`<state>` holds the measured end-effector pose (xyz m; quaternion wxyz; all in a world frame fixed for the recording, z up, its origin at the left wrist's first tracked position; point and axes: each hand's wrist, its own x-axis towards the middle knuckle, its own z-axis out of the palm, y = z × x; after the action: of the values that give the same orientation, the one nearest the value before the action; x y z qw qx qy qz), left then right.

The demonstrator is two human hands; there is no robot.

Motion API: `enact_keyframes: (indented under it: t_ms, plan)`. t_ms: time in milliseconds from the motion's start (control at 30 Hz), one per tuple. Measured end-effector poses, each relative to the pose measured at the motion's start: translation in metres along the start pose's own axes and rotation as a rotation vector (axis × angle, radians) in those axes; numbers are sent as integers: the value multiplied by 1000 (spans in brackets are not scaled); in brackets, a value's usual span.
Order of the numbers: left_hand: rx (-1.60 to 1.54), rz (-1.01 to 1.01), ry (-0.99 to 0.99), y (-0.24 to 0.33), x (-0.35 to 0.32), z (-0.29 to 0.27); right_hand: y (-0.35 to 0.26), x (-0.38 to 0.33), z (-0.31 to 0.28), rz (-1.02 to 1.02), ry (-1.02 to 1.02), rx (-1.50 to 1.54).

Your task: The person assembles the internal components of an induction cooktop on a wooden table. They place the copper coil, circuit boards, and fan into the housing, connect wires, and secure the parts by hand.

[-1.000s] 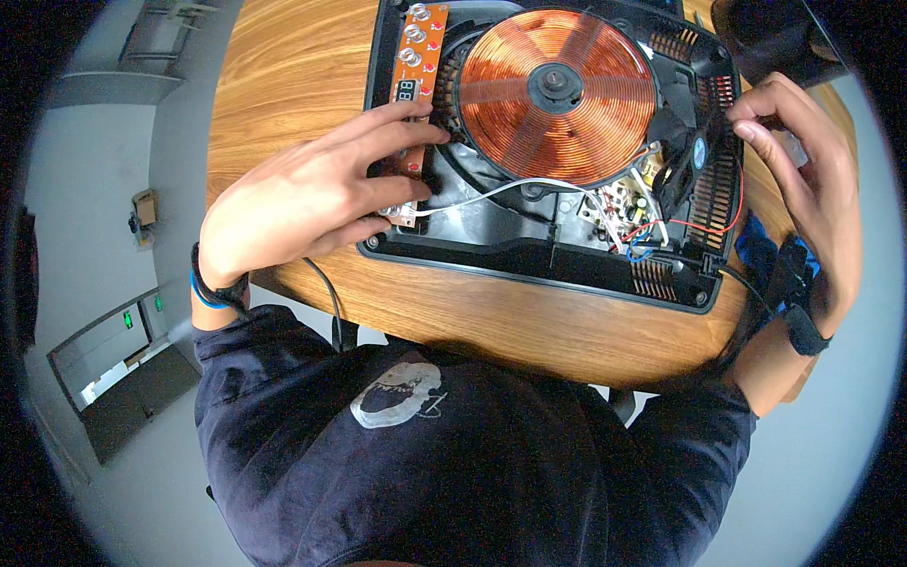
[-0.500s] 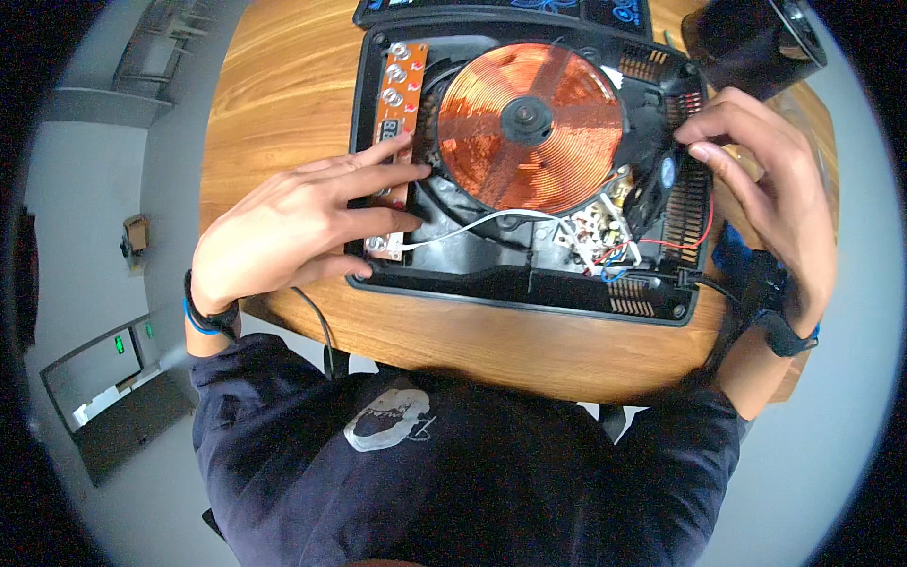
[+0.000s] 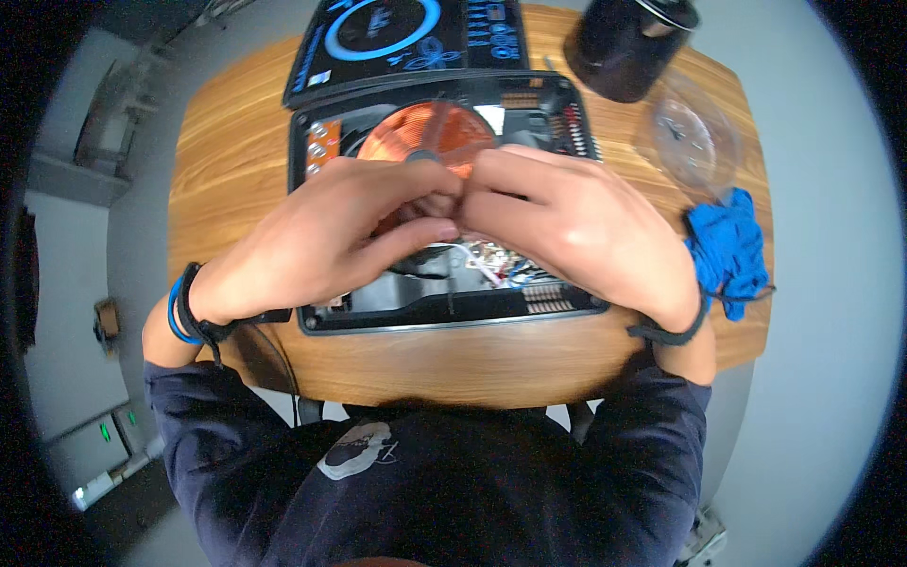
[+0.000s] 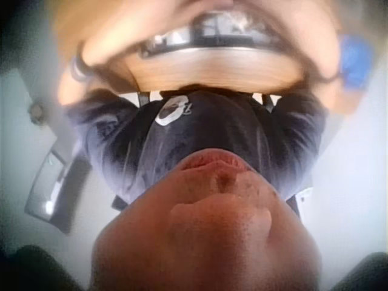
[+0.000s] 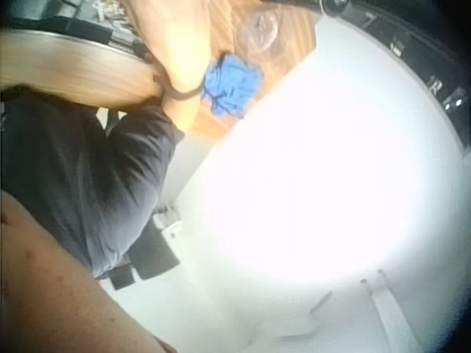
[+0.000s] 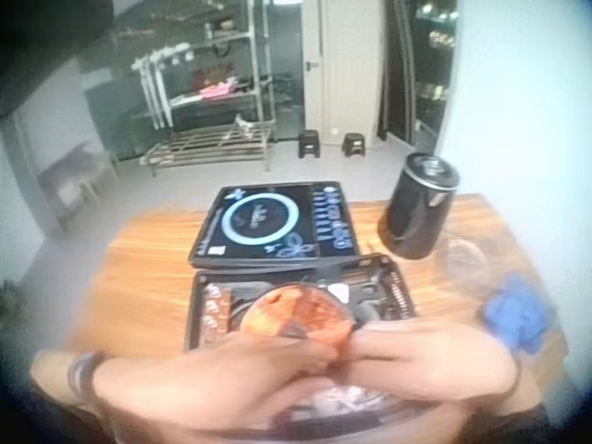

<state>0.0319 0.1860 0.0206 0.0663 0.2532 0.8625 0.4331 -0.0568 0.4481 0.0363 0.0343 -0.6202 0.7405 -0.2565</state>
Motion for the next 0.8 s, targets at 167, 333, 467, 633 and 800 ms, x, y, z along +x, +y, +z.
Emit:
enact_keyframes:
  t_ms: [167,333,467,633,800]
  plan:
    - [-46,-61,62,12,11,-2,11,-6,1,-1,60,89]
    - [28,-140,-32,13,12,-3,15,-10,14,-74,101,69]
    - [51,-117,-43,12,13,-4,13,-10,20,14,110,181]
    - [87,-87,-75,2,6,-7,14,-2,15,83,70,150]
    - [424,-136,-81,-17,-13,-37,51,-18,-3,340,299,-122]
